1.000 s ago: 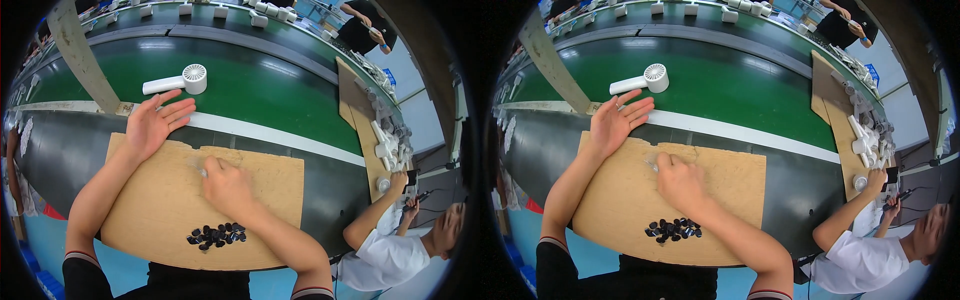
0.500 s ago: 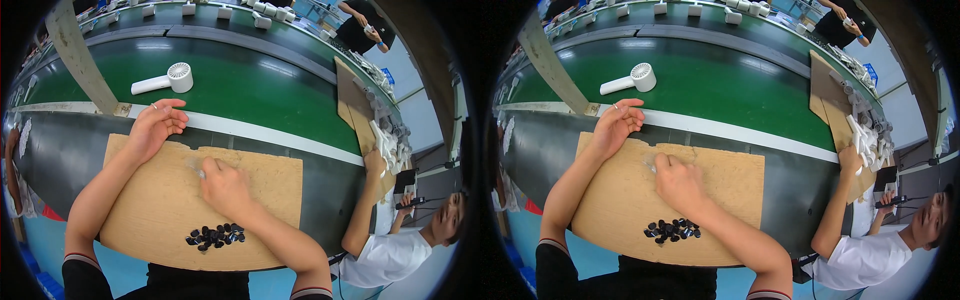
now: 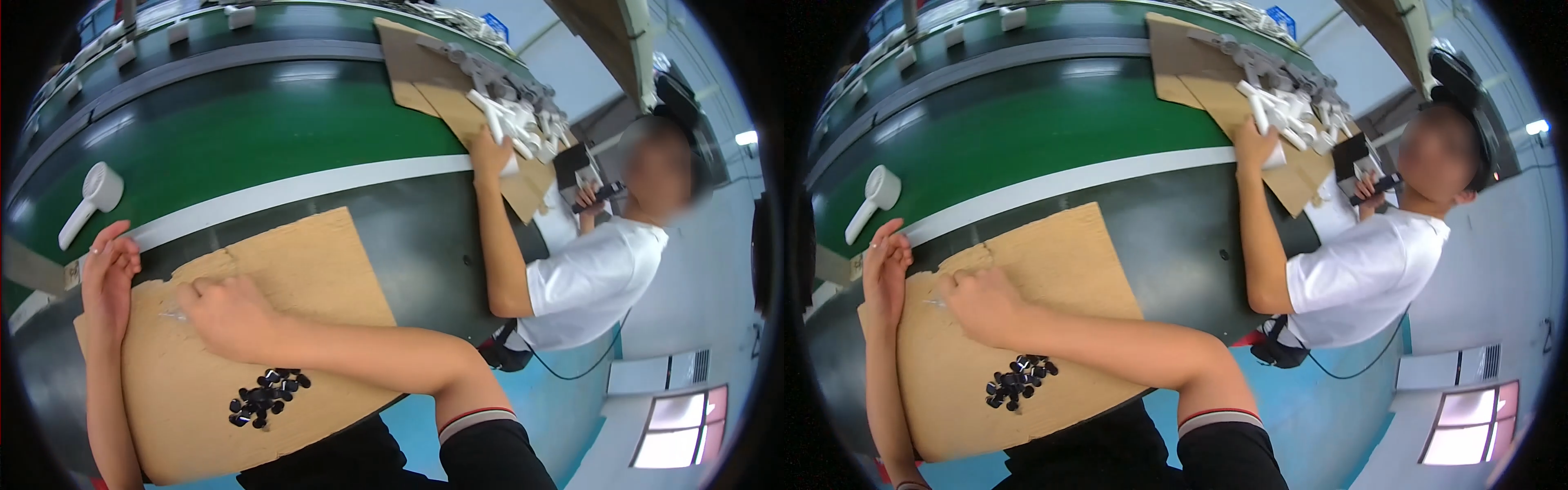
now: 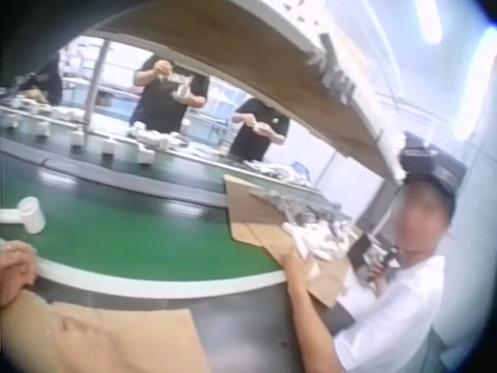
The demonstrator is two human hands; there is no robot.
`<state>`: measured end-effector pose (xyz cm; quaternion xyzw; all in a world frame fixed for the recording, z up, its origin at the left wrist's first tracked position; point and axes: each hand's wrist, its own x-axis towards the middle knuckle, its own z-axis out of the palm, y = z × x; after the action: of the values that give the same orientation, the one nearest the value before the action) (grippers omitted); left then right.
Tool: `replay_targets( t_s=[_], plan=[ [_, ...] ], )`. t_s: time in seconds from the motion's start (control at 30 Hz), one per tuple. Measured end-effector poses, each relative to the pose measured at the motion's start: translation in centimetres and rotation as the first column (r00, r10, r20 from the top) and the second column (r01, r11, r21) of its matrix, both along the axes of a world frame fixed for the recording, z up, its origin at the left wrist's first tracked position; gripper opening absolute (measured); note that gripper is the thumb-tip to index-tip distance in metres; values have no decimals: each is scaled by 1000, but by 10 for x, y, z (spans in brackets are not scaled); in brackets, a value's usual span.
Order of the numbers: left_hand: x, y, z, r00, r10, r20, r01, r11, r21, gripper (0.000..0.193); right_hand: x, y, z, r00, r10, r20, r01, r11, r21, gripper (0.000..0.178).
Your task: The person takes handheld fan housings from a conveyor belt, installs components into them using a tool, and places them back onto the conveyor. The person then dispenses adhesive onto small pieces on a board with an applicator.
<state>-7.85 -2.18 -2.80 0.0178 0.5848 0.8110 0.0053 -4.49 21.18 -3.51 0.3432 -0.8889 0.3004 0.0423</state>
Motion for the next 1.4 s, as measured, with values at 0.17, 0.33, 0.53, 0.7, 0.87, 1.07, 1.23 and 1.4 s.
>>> replay_targets(
  t_s=[0.17,0.33,0.53,0.7,0.87,1.07,1.23,1.4],
  plan=[
    [-6,15,-3,1000,-21,-24,20,999,-26,37,0,14,1,1000,7,-27,-8,999,-51,23],
    [-5,12,-1,999,-26,-25,25,997,-72,36,1,12,5,999,13,-41,-16,997,-77,22],
    [-6,11,-7,998,-59,-17,58,998,-29,34,0,11,-1,999,5,-45,-8,998,-60,22],
    [-4,13,2,999,-40,-15,38,996,-78,34,0,10,3,999,11,-52,-14,997,-74,21],
    [-4,15,2,998,-50,-31,46,993,-105,33,-1,12,6,999,3,-32,-5,998,-59,21],
    [-4,16,-4,999,-48,-26,45,994,-101,30,-1,13,-1,998,2,-56,-7,996,-89,21],
    [-4,17,-2,999,-38,-31,34,992,-124,29,-1,13,2,998,7,-58,-11,997,-72,21],
    [-5,13,-4,999,-45,-27,40,989,-140,28,-1,14,6,999,19,-39,-21,998,-56,22]
  ],
)
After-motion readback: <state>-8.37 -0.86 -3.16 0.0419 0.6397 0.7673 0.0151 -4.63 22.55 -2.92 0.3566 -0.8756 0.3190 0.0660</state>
